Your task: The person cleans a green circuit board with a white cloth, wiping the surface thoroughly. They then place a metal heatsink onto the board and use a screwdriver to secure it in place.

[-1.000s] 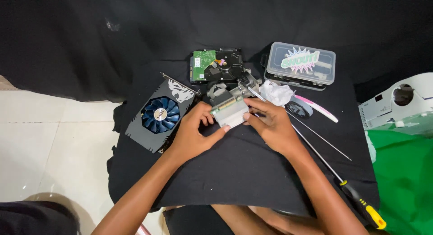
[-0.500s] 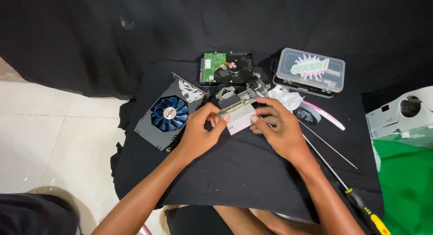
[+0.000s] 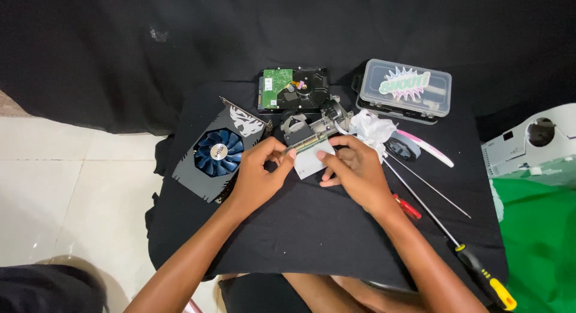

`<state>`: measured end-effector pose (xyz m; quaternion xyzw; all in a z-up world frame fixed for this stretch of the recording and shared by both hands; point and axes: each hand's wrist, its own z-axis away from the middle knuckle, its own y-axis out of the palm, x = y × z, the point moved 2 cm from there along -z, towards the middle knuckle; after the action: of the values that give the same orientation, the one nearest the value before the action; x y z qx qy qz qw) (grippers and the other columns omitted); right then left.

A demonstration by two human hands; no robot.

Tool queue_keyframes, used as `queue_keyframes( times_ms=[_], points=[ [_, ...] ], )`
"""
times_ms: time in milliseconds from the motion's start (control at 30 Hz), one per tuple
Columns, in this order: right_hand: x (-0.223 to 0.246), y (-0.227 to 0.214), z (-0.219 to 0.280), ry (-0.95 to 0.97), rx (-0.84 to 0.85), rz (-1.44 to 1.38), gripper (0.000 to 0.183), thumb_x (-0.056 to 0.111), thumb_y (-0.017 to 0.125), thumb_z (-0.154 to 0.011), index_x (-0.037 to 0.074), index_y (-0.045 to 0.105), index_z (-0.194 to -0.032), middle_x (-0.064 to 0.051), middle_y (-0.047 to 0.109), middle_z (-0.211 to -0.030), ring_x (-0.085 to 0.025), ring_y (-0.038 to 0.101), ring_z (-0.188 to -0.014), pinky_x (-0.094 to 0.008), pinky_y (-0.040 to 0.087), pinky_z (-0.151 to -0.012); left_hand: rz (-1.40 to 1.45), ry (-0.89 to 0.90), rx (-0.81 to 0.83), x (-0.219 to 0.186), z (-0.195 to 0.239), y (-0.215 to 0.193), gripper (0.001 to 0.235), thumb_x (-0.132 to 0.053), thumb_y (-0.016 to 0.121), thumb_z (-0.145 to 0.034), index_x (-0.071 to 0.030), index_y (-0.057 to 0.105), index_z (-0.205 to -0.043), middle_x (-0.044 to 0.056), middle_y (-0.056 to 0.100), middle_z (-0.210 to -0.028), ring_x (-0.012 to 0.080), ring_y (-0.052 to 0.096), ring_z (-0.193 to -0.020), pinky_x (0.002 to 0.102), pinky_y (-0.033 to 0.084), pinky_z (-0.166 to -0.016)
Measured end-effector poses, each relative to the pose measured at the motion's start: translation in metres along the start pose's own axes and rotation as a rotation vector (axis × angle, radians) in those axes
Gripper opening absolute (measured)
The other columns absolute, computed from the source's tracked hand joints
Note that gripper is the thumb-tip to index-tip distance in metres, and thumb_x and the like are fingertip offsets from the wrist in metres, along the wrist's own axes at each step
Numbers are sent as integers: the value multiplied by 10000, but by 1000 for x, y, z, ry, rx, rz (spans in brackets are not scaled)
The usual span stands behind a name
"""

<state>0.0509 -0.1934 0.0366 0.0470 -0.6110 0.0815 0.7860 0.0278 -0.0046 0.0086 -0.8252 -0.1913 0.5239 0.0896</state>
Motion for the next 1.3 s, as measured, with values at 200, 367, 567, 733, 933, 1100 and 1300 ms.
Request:
queue_keyframes(
  times_ms=[200, 367, 567, 733, 933, 1100, 1300],
  points=[
    [-11, -13, -6, -21, -47, -79, 491, -11, 727, -767, -168, 581, -1209, -278, 657, -814, -307, 706, -631, -491, 698, -618, 13, 15, -25, 13, 1, 1, 218, -64, 648, -984, -55, 620, -768, 165, 605, -595, 268, 646, -559, 356, 537, -575],
    [-16, -27, -9, -351, -23, 0, 493, -80, 800, -679, -133, 618, -1134, -210, 621, -798, -233, 652, -632, -420, 624, -565, 0, 32, -35, 16, 2, 3, 210, -59, 665, -973, -71, 624, -767, 148, 613, -596, 248, 651, -563, 342, 541, -566],
    [1, -5, 14, -1212, -103, 615, 442, 65, 877, -671, 23, 762, -1095, -135, 706, -989, -360, 648, -919, -494, 540, -837, 9, 63, -51, 16, 3, 1, 204, -70, 661, -979, -77, 637, -777, 127, 614, -596, 241, 645, -561, 330, 533, -546],
    [-6, 12, 10, -1380, -169, 911, 375, 10, 812, -725, 77, 789, -1093, -119, 680, -1010, -336, 591, -998, -537, 509, -933, 3, 71, -31, 16, 2, 2, 189, -55, 663, -976, -70, 653, -788, 132, 638, -612, 249, 657, -571, 346, 545, -551],
    [-4, 12, 7, -1358, -113, 882, 401, -66, 806, -772, 42, 765, -1156, -177, 658, -1034, -414, 620, -1095, -510, 577, -928, 14, 92, -26, 14, 1, 0, 230, -66, 601, -1020, -54, 650, -795, 164, 626, -616, 264, 664, -590, 339, 526, -564],
    [4, 13, 12, -1254, -83, 775, 388, -78, 855, -744, -42, 707, -1101, -201, 723, -1086, -421, 662, -1102, -522, 592, -930, 97, 87, 0, 16, 1, -1, 331, -39, 468, -1066, -43, 612, -768, 184, 621, -604, 286, 659, -580, 357, 533, -590],
    [-3, 5, -1, -1265, -121, 778, 375, -9, 872, -761, 69, 758, -1109, -163, 667, -1130, -395, 608, -1113, -511, 567, -925, 58, 125, 173, 12, 6, -11, 307, -24, 623, -797, 35, 548, -1089, 262, 643, -805, 431, 691, -774, 554, 552, -727]
  ],
)
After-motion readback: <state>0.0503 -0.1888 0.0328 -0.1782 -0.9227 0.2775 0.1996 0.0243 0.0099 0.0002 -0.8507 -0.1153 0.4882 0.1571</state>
